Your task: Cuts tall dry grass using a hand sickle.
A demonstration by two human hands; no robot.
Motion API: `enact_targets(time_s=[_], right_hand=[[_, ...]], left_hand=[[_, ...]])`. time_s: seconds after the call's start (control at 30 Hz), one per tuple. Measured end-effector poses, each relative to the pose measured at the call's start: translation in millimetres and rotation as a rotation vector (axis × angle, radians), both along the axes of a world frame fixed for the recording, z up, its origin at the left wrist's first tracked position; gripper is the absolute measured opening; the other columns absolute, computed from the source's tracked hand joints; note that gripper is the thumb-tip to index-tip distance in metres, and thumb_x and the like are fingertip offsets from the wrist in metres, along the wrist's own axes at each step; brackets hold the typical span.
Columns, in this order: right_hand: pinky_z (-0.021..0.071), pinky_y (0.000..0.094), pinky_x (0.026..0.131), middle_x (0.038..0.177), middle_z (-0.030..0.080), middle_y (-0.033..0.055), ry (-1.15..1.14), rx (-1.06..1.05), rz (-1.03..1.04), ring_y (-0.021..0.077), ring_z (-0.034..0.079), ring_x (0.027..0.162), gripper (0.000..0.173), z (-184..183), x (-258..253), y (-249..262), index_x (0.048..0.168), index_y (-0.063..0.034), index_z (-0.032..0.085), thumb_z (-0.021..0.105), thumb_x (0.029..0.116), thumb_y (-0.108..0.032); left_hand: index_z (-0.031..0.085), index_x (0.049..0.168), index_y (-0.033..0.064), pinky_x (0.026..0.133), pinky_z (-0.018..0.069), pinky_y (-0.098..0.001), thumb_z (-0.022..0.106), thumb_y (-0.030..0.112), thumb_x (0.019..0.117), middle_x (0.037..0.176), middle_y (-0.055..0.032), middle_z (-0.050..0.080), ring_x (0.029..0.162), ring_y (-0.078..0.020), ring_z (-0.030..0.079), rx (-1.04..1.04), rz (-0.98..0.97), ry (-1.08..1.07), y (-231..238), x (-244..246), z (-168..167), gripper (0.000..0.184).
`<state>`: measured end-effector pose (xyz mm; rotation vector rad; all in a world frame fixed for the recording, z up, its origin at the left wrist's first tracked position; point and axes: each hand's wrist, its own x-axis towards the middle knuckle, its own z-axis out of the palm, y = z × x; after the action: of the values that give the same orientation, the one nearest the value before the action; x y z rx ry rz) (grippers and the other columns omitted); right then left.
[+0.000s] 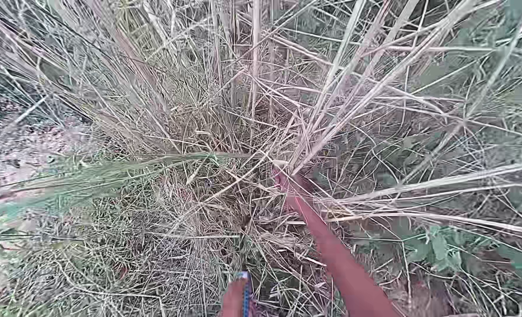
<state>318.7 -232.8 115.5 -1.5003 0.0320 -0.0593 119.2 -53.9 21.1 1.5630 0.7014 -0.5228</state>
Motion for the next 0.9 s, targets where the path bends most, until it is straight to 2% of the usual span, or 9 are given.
enact_targets(time_s=[0.13, 0.2, 0.3, 0.4, 0.53, 0.63, 0.73, 0.83, 0.9], right_hand=[[0.0461, 0.0285, 0.064, 0.08, 0.056, 0.0069, -0.024, -0.16, 0.016, 0.0112, 0.052, 0.068, 0.032, 13.9, -7.9, 9.3, 0.109, 0.0016, 0.062, 0.048, 0.1101, -0.027], [0.0498, 0.0425, 0.08, 0.103, 0.063, 0.0211, 0.013, -0.191, 0.112, 0.0258, 0.06, 0.088, 0.038, 11.9, -24.3, 17.2, 0.124, 0.0047, 0.058, 0.047, 0.1104, -0.029], [0.0461, 0.0225, 0.063, 0.081, 0.056, 0.0046, 0.029, -0.016, 0.087, 0.0066, 0.051, 0.065, 0.026, -9.1, -25.5, 29.4, 0.115, 0.0037, 0.06, 0.051, 0.1088, -0.02], [0.043, 0.016, 0.058, 0.069, 0.051, -0.0033, 0.002, 0.135, 0.002, -0.0011, 0.046, 0.058, 0.018, -8.4, -18.8, 0.7, 0.099, 0.0018, 0.058, 0.051, 0.1076, -0.012], [0.045, 0.0238, 0.059, 0.072, 0.051, 0.0014, -0.02, -0.058, 0.043, 0.0062, 0.049, 0.061, 0.029, 6.8, -15.6, 22.9, 0.1, -0.0006, 0.061, 0.049, 0.1095, -0.025], [0.0495, 0.0455, 0.072, 0.097, 0.061, 0.0201, 0.03, -0.118, 0.162, 0.0284, 0.06, 0.081, 0.038, 18.5, -28.9, 41.9, 0.12, 0.0016, 0.059, 0.047, 0.11, -0.033], [0.0497, 0.0427, 0.072, 0.092, 0.062, 0.0176, 0.08, -0.054, 0.137, 0.0253, 0.059, 0.079, 0.039, -1.7, -44.0, 21.4, 0.117, 0.0022, 0.06, 0.049, 0.1095, -0.034], [0.0392, 0.0254, 0.056, 0.073, 0.048, 0.001, 0.011, 0.006, 0.072, 0.0073, 0.044, 0.06, 0.033, -8.3, -27.8, -0.6, 0.099, -0.0067, 0.058, 0.049, 0.1081, -0.037], [0.0398, 0.0263, 0.059, 0.077, 0.048, 0.0009, 0.052, 0.046, 0.091, 0.0082, 0.045, 0.064, 0.034, -5.4, -36.9, 2.0, 0.099, -0.0097, 0.056, 0.049, 0.1079, -0.042]], left_hand=[[0.05, 0.092, 0.0083, 0.04, 0.046, -0.0239, 0.025, 0.039, 0.1135, 0.056, 0.0004, 0.048, 0.042, -0.0094, 0.049, -0.051, -0.136, 0.19, 24.7, 97.5, 13.7, 0.046], [0.049, 0.095, 0.0076, 0.042, 0.0456, -0.0248, 0.023, 0.039, 0.1139, 0.058, 0.0003, 0.046, 0.043, -0.0101, 0.048, -0.021, -0.055, 0.204, 23.4, 49.3, 17.3, 0.045], [0.05, 0.1, 0.0046, 0.042, 0.0494, -0.0256, 0.023, 0.034, 0.1141, 0.058, -0.0002, 0.052, 0.043, -0.0099, 0.053, -0.005, 0.099, 0.052, 13.4, -36.4, 4.5, 0.042], [0.052, 0.095, 0.0021, 0.044, 0.0477, -0.0252, 0.025, 0.029, 0.1145, 0.059, -0.001, 0.051, 0.044, -0.0101, 0.051, 0.015, 0.029, 0.045, -10.2, 8.9, -2.7, 0.043], [0.05, 0.087, 0.009, 0.038, 0.0444, -0.0248, 0.025, 0.043, 0.1126, 0.055, -0.0002, 0.047, 0.04, -0.0105, 0.047, -0.062, -0.067, 0.284, 23.1, 91.0, 31.0, 0.049], [0.051, 0.084, 0.0097, 0.039, 0.0453, -0.0217, 0.023, 0.041, 0.1132, 0.054, 0.0011, 0.049, 0.04, -0.0078, 0.049, -0.121, 0.072, 0.198, 27.4, 36.9, 26.8, 0.051], [0.05, 0.094, 0.0047, 0.041, 0.0483, -0.0221, 0.017, 0.03, 0.1142, 0.055, -0.0012, 0.052, 0.042, -0.0087, 0.053, -0.074, 0.181, 0.025, 2.4, -51.9, 8.3, 0.046], [0.052, 0.104, 0.0014, 0.043, 0.0487, -0.023, 0.024, 0.027, 0.1145, 0.057, 0.0002, 0.051, 0.043, -0.0079, 0.052, 0.038, 0.045, -0.01, -6.4, -8.9, 6.0, 0.039], [0.05, 0.095, 0.0053, 0.039, 0.0462, -0.0239, 0.023, 0.034, 0.1146, 0.054, -0.0003, 0.047, 0.04, -0.0095, 0.049, 0.024, 0.019, 0.147, 1.4, 40.3, 20.0, 0.043]])
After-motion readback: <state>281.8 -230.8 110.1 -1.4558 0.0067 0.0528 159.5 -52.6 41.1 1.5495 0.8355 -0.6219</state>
